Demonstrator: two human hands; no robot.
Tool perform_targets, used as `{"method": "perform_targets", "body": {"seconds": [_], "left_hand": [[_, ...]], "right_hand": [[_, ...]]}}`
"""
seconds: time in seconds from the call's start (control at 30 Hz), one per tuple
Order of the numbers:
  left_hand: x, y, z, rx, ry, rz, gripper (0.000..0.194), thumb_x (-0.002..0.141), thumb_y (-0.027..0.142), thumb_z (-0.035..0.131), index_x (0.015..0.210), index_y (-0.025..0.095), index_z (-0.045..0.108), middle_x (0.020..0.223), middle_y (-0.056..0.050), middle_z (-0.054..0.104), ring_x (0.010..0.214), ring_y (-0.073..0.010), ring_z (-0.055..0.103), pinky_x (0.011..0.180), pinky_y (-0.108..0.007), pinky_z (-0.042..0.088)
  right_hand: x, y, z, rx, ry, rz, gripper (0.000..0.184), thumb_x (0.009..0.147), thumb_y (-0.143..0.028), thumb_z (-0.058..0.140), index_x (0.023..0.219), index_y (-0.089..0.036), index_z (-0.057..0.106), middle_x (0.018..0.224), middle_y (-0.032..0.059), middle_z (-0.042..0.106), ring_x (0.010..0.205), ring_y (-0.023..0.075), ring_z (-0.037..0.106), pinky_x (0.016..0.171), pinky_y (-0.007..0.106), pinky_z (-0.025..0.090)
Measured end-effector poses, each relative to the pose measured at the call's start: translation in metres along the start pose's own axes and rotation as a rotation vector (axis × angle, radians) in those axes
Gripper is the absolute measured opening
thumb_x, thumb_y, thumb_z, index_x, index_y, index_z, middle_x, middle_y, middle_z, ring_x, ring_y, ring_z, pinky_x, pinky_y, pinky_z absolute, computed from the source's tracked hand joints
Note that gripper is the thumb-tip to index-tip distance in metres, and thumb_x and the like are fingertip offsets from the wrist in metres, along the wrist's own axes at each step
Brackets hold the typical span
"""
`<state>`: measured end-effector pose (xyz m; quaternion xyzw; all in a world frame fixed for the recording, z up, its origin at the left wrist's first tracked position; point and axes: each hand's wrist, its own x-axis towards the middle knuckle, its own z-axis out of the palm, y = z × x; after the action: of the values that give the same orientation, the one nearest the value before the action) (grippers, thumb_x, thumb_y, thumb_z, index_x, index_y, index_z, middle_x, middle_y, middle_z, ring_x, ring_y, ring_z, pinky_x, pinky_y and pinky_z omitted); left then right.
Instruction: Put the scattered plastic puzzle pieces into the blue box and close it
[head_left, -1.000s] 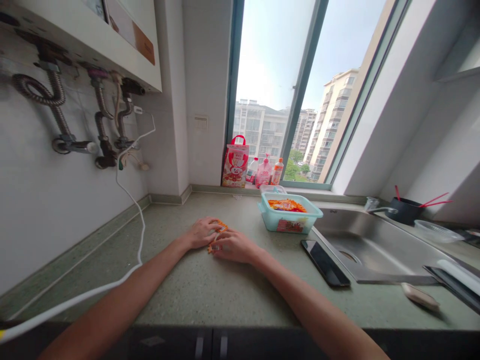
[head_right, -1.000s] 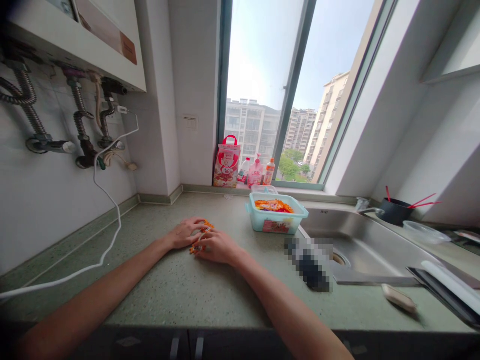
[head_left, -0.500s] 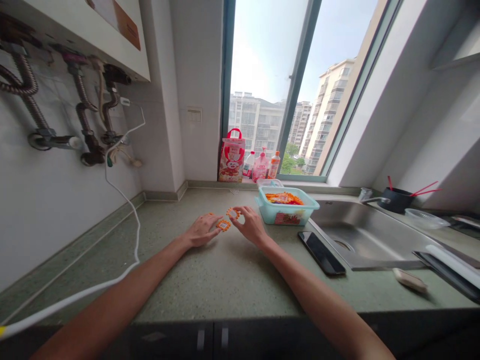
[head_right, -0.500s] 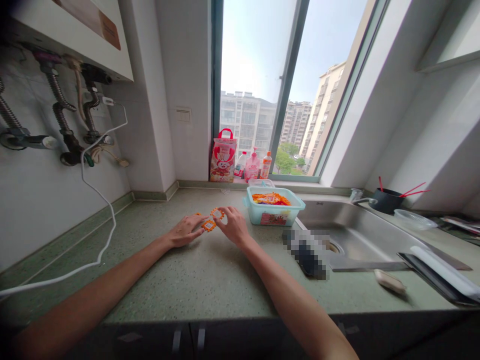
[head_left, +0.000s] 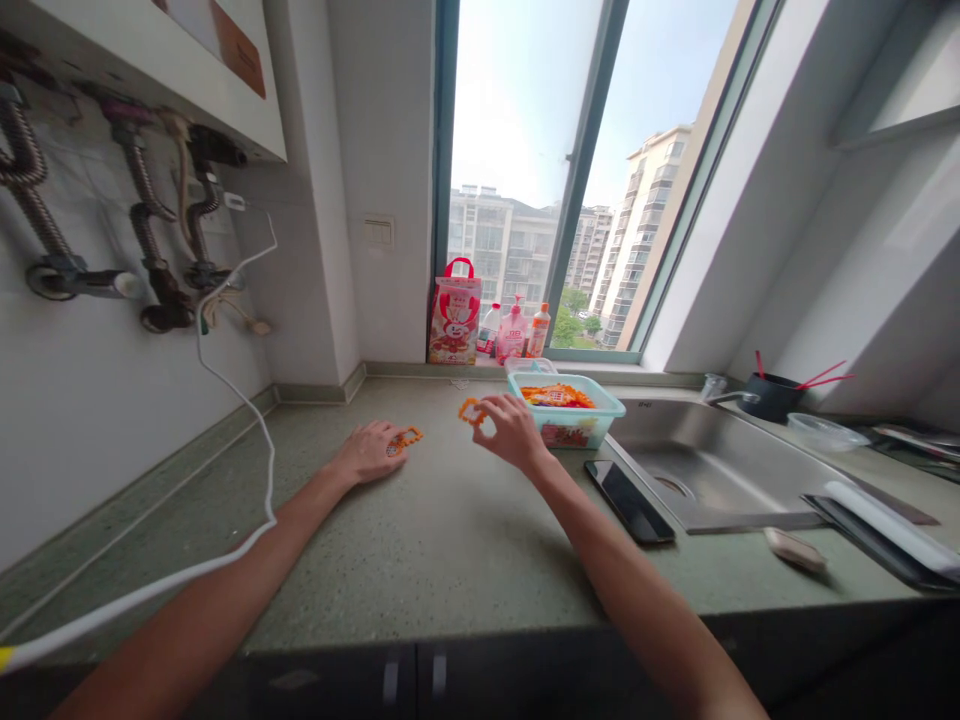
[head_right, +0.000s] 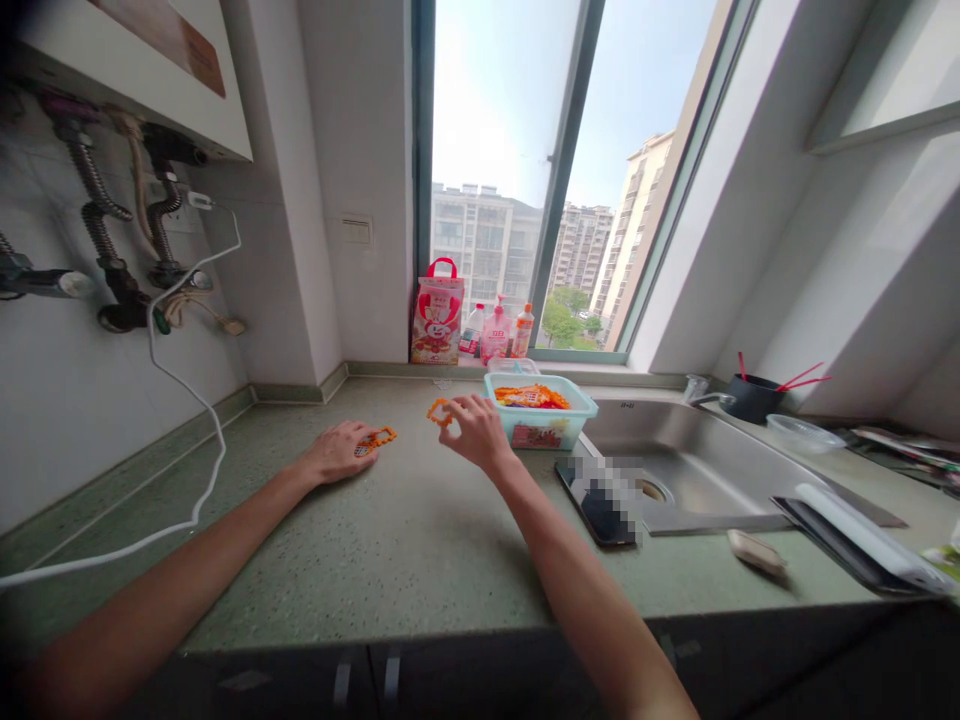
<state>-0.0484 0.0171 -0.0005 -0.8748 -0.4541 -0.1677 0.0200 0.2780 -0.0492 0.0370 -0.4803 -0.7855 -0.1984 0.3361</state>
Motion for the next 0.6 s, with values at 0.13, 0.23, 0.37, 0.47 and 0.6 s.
{"method": "perform_targets", "body": {"seconds": [0.13,0.23,0.37,0.47,0.6], "left_hand": [[0.001,0.001,0.000,0.014,-0.016,0.024,0.048,0.091,0.051,0.060,0.129,0.023,0.073,0.125,-0.012,0.071,0.116,-0.0315,0.062,0.104,-0.044,0.047],[0.002,0.000,0.000,-0.025,-0.024,0.040,0.041,0.093,0.049,0.059,0.122,0.026,0.076,0.126,-0.010,0.070,0.116,-0.0294,0.063,0.105,-0.041,0.047],[0.002,0.003,0.002,-0.097,-0.030,0.069,0.039,0.093,0.046,0.059,0.120,0.027,0.078,0.127,-0.010,0.068,0.116,-0.0280,0.064,0.104,-0.039,0.050],[0.000,0.015,0.002,-0.172,-0.043,0.129,0.041,0.090,0.044,0.062,0.124,0.027,0.078,0.128,-0.010,0.068,0.118,-0.0286,0.064,0.106,-0.039,0.049],[-0.002,0.036,-0.003,-0.300,-0.122,0.308,0.042,0.088,0.033,0.063,0.128,0.028,0.076,0.132,-0.007,0.070,0.123,-0.0269,0.062,0.112,-0.038,0.046]], "right_hand": [[-0.002,0.050,-0.043,-0.210,0.270,0.233,0.031,0.092,-0.031,0.064,0.121,-0.021,0.071,0.126,0.0121,0.071,0.115,0.0321,0.058,0.101,0.044,0.041],[-0.017,0.090,-0.063,-0.337,0.209,0.428,0.034,0.093,-0.038,0.062,0.118,-0.018,0.073,0.113,0.0154,0.073,0.106,0.0338,0.059,0.094,0.046,0.042],[-0.029,0.111,-0.074,-0.390,0.069,0.582,0.035,0.094,-0.048,0.064,0.100,-0.018,0.080,0.120,0.0198,0.072,0.111,0.0388,0.058,0.095,0.054,0.043],[-0.020,0.087,-0.066,-0.341,0.200,0.431,0.032,0.097,-0.041,0.062,0.115,-0.020,0.079,0.149,0.0178,0.058,0.131,0.0406,0.050,0.105,0.058,0.042],[-0.008,0.022,-0.024,0.029,0.038,0.025,0.038,0.097,-0.033,0.066,0.134,-0.025,0.069,0.153,0.0116,0.057,0.134,0.0316,0.054,0.114,0.049,0.044]]}}
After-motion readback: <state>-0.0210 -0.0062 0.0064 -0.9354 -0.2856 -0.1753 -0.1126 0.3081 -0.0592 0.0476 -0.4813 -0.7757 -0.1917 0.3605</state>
